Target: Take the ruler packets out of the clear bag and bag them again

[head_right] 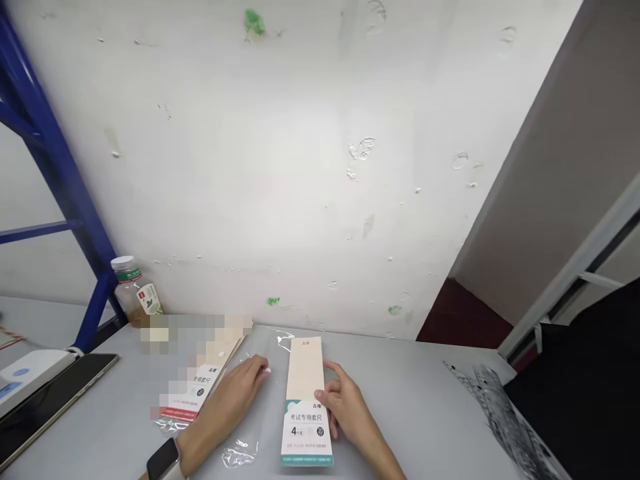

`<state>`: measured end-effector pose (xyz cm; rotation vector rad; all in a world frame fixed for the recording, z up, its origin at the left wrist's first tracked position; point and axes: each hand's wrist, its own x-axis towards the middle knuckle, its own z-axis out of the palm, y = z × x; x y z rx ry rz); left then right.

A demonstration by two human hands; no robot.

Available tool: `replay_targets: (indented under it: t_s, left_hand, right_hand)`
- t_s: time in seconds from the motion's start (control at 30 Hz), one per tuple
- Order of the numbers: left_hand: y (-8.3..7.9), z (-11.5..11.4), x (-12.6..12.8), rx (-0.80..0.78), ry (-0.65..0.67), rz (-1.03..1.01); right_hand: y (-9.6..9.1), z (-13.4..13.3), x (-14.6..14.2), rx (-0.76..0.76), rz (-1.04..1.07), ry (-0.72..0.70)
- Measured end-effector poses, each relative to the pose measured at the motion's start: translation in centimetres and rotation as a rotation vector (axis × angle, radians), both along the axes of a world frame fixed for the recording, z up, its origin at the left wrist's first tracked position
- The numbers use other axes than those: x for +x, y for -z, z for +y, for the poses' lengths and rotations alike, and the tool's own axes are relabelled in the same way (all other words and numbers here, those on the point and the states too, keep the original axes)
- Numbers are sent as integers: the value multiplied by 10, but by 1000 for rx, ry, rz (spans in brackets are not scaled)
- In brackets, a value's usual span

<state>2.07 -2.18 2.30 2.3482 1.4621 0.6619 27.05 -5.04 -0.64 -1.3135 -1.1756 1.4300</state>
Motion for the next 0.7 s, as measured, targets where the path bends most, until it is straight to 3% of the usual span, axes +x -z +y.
replay_targets:
  t_s: [0.2,0.47,0.7]
  left_hand:
    - [4,-8,12,-10,109,50]
    - [3,-8,13,25,113,144]
    - [2,-9,14,59,133,199]
  right_hand:
    - [-4,-2,-7,53,-96,61]
    - [-6,-1,-4,150,-245,155]
    - [-4,-6,-14,240,-433,122]
